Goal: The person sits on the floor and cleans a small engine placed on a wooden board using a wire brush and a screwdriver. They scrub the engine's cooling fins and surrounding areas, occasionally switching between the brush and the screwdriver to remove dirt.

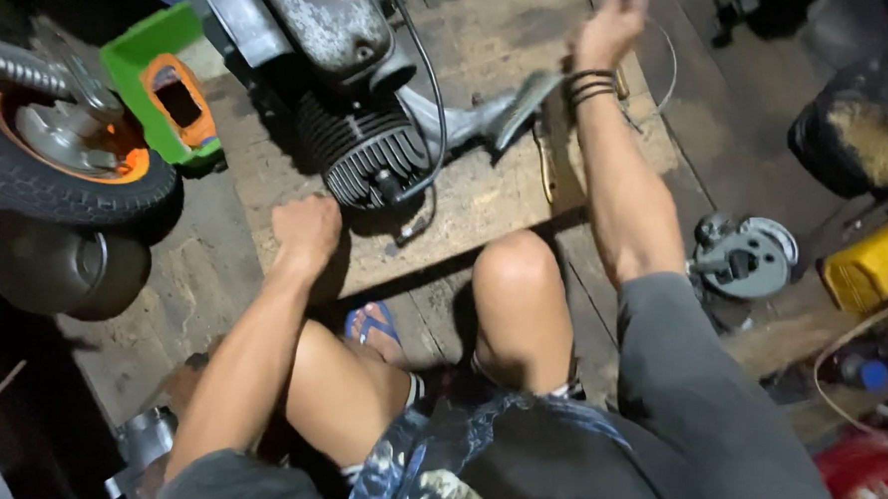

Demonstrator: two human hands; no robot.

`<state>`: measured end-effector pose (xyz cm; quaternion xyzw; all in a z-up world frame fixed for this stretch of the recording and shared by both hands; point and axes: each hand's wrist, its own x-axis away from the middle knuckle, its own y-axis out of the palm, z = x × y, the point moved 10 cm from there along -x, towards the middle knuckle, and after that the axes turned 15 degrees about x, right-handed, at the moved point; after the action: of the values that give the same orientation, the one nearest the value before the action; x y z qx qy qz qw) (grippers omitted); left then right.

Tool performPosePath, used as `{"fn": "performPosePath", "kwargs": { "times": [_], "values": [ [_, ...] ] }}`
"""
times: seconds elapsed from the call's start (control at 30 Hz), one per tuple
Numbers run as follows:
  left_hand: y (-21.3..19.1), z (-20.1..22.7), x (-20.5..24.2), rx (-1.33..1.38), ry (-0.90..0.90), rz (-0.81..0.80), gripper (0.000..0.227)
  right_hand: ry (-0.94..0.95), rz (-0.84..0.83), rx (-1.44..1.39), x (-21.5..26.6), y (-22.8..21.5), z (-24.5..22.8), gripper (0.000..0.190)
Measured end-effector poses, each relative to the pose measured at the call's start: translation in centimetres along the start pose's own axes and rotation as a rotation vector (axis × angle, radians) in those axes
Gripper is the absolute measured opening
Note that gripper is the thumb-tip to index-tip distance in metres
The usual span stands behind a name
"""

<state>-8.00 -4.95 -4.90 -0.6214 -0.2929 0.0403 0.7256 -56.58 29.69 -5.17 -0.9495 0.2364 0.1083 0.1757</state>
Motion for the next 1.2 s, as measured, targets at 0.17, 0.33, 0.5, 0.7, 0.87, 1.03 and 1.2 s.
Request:
{"fn": "performPosePath", "kwargs": {
  "times": [0.17, 0.33, 0.5, 0.7, 0.87, 1.03, 1.2],
  "values": [
    [-0.2, 0.4, 0.0, -0.01, -0.02, -0.075, 0.028, 0.162, -0.271, 0.036, 11.5, -1.1, -4.6, 0.017],
    [-0.1, -0.4, 0.6, 0.045, 0.01, 0.002, 0.025, 0.103, -0.18, 0.139, 4.3, -0.5, -0.6, 0.069],
    [0.0, -0.4, 0.2, 0.036, 0.009, -0.028, 0.025, 0.388, -0.445, -0.122, 15.4, 0.0, -4.6, 0.032],
    [-0.5, -0.9, 0.7, 0.069, -0.001, 0.032, 0.022, -0.125, -0.087, 0.012, 2.7, -0.2, -1.2, 0.012],
    [-0.1, -0.6, 0.1, 0.066, 0.008, -0.01, 0.023, 0.194, -0.354, 0.205, 14.9, -0.3, -2.7, 0.044],
    [-0.9, -1.2, 1.0, 0.063, -0.011, 0.038, 0.023, 0.069, -0.398, 0.044, 13.9, 2.0, -2.9, 0.017],
    [0.0, -1.2, 0.7, 0.047, 0.058, 0.117, 0.017, 0.264, -0.411, -0.146, 12.5, -1.8, -3.9, 0.009]
  ]
}}
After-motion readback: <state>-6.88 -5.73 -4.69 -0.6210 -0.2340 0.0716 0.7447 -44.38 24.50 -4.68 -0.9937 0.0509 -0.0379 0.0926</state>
